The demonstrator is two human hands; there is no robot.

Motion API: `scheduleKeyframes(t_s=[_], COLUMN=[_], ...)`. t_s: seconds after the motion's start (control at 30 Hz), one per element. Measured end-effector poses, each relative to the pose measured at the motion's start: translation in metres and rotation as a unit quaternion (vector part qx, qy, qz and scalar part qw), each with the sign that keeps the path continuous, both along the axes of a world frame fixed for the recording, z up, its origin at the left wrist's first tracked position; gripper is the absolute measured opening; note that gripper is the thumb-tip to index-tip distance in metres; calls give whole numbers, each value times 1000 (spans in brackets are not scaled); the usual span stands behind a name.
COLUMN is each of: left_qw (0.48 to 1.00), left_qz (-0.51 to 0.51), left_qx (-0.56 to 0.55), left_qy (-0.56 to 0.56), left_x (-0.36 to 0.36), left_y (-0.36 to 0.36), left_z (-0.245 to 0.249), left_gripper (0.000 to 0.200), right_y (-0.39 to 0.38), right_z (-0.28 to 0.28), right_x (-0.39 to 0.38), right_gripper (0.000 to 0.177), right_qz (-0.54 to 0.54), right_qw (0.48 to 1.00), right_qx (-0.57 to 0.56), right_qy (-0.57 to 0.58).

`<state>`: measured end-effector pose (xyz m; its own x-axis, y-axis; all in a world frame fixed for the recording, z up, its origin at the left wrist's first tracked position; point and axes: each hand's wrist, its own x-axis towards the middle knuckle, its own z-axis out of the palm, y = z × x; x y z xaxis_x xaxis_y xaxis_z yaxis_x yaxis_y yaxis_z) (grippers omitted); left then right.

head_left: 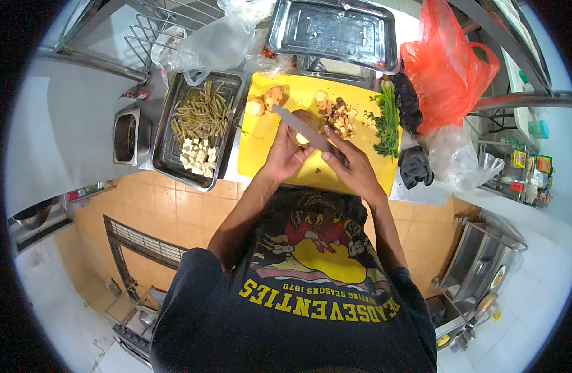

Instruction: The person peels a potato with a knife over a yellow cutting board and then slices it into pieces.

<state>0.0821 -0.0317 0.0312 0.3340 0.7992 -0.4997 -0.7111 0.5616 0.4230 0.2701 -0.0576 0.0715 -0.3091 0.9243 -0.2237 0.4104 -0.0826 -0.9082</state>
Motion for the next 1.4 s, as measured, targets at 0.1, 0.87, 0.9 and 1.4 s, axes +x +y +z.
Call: scheduleKeyframes(t_s=[0.1,0.87,0.9,1.4], left_qw=[999,996,996,991], left_qz=[-8,-42,-40,-78], left_qx=[-39,-77,-82,-106], left_qy=[-9,2,6,16], left_x=[-6,-11,-11,-14], left_y=[1,0,-1,-5], left_z=[1,3,2,-3], left_gripper=[54,58,56,52], right_y=[0,1,0,-6], right_z=[20,19,18,8], right_x=[-12,-26,-25,-18], right_gripper=[62,67,67,64], right_qz=[32,63,65,109], right_qw=[998,973,974,957], right_qx=[14,121,115,107], right_qy=[-47,-188,-185,-247])
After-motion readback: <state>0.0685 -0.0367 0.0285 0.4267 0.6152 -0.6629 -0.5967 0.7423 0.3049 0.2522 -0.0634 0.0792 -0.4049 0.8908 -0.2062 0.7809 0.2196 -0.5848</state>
